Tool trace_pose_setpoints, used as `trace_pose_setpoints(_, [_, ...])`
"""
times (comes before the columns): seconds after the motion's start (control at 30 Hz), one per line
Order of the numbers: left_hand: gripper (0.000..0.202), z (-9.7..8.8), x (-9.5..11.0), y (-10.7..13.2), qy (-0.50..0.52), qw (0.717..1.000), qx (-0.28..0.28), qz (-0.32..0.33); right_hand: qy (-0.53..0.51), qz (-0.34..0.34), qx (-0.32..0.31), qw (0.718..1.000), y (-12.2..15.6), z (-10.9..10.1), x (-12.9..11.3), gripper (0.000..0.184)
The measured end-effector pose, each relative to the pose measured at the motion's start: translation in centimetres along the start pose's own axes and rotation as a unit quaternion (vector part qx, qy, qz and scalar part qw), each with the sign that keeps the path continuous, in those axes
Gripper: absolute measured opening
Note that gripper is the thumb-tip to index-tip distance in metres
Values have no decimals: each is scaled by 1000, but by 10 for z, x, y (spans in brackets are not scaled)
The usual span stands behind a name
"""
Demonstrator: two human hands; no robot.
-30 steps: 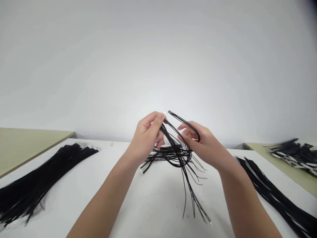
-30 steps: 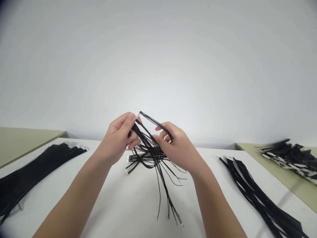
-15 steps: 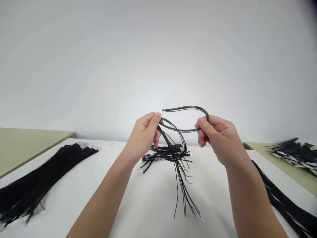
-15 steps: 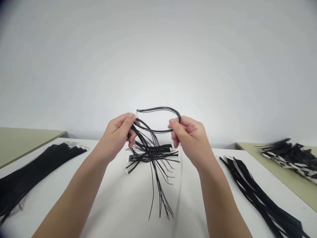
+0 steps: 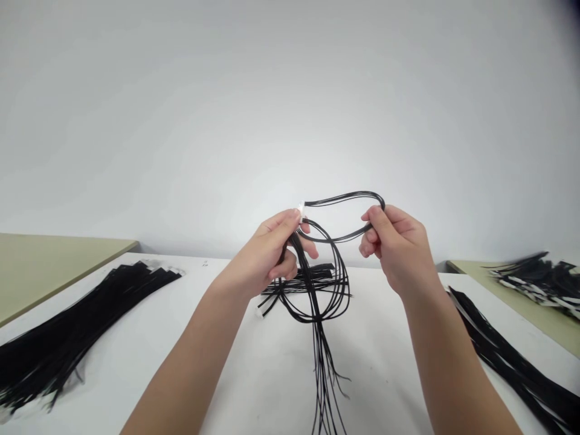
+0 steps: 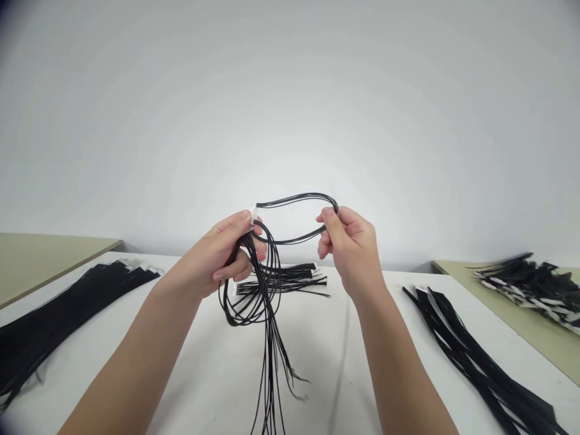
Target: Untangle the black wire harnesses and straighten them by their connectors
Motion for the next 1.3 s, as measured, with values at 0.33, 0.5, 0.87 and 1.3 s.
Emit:
trace_pose_setpoints(0.33, [33,-7,2,-6,80,992,69,62,87,62,-136,985,4,12,5,29])
trace_pose_setpoints(0.5, [33,3,0,-3,100,992,29,68,97,-10,-229,969,15,33,0,25])
trace_pose_setpoints(0.87, [32,11,-11,-8,120,991,3,63,32,-47,-224,973,28,53,-11,18])
trace_pose_setpoints(1.3, [35,-45,-118,19,216,962,97,-139,-14,316,-403,859,83,65,75,30])
Point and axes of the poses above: each hand's wrist, its own y-axis away from the middle knuckle, its own z-axis out of the palm, x = y × z, the point moved 4 cm from there along -y, towards the middle knuckle, and after that the axes turned 12 degrees about y, right-handed, at the moved point
